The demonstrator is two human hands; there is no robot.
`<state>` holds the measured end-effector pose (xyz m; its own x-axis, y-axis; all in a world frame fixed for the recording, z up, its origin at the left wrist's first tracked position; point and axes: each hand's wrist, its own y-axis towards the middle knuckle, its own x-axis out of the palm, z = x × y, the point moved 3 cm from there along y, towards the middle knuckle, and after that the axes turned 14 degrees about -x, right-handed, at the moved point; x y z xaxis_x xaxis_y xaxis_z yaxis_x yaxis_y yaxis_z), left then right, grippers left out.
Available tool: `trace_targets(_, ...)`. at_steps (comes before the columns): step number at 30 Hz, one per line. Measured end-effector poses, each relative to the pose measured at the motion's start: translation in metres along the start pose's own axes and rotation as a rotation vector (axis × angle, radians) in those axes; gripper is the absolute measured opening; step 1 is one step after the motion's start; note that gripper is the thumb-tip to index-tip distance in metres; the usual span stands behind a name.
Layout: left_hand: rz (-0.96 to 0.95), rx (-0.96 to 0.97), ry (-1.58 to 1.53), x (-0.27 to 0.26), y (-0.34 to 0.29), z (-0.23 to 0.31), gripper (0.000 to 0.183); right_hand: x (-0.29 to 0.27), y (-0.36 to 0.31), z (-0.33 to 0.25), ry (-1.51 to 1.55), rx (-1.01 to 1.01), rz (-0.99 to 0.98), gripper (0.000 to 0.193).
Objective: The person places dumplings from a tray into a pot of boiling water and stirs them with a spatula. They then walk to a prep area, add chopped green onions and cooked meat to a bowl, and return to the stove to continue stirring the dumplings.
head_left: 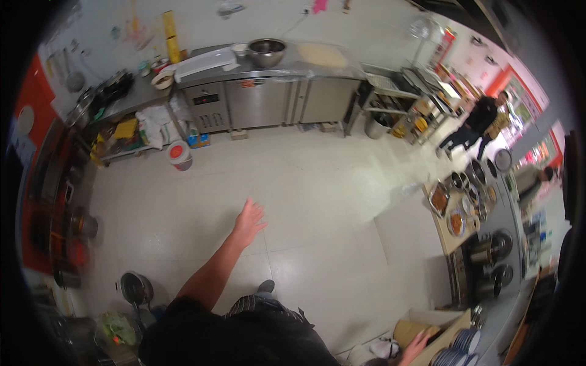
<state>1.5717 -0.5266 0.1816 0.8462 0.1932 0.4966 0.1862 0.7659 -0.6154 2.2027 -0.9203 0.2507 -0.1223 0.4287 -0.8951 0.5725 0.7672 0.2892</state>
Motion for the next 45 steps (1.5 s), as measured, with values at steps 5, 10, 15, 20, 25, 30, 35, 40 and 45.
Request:
trace_targets(5, -0.092, 0.126, -0.129, 0.090, 0.065, 0.019, 0.075, 0.056, 0.188, -0.341, 1.155, -0.408, 0.260, 0.052)
trace_targets(10, -0.802, -0.121, -0.192, 0.168, 0.033, 0.003, 0.073, 0.162, 0.120, -0.546, 0.966, -0.855, -0.378, 0.046)
trace_targets(15, -0.355, 0.068, 0.252, 0.128, 0.056, 0.055, 0.068, 0.233, 0.100, -0.581, 0.978, -1.155, -0.564, 0.035)
trace_targets(20, -0.328, -0.207, -0.101, 0.152, 0.121, 0.080, 0.044, 0.272, 0.143, -0.591, 1.134, -1.087, -0.357, 0.040)
trace_targets(25, -0.117, -0.087, 0.189, 0.196, 0.199, 0.132, 0.043, 0.309, 0.234, -0.608, 1.155, -0.985, -0.688, 0.040)
trace_targets(30, 0.126, 0.389, 1.021, 0.180, 0.278, 0.168, 0.047, 0.372, 0.283, -0.588, 0.953, -1.073, -0.797, 0.039)
trace_targets(35, 0.358, 0.043, 0.836, 0.077, 0.371, 0.233, 0.046, 0.444, 0.331, -0.461, 0.496, -0.628, -0.886, 0.044)
trace_targets(40, 0.225, -0.148, 0.904, 0.039, 0.470, 0.286, 0.042, 0.430, 0.376, -0.412, 0.126, -0.065, -0.948, 0.045)
trace_targets(45, 0.114, -0.224, 0.784, 0.110, 0.577, 0.349, 0.057, 0.408, 0.474, -0.518, 0.141, -0.054, -0.776, 0.054)
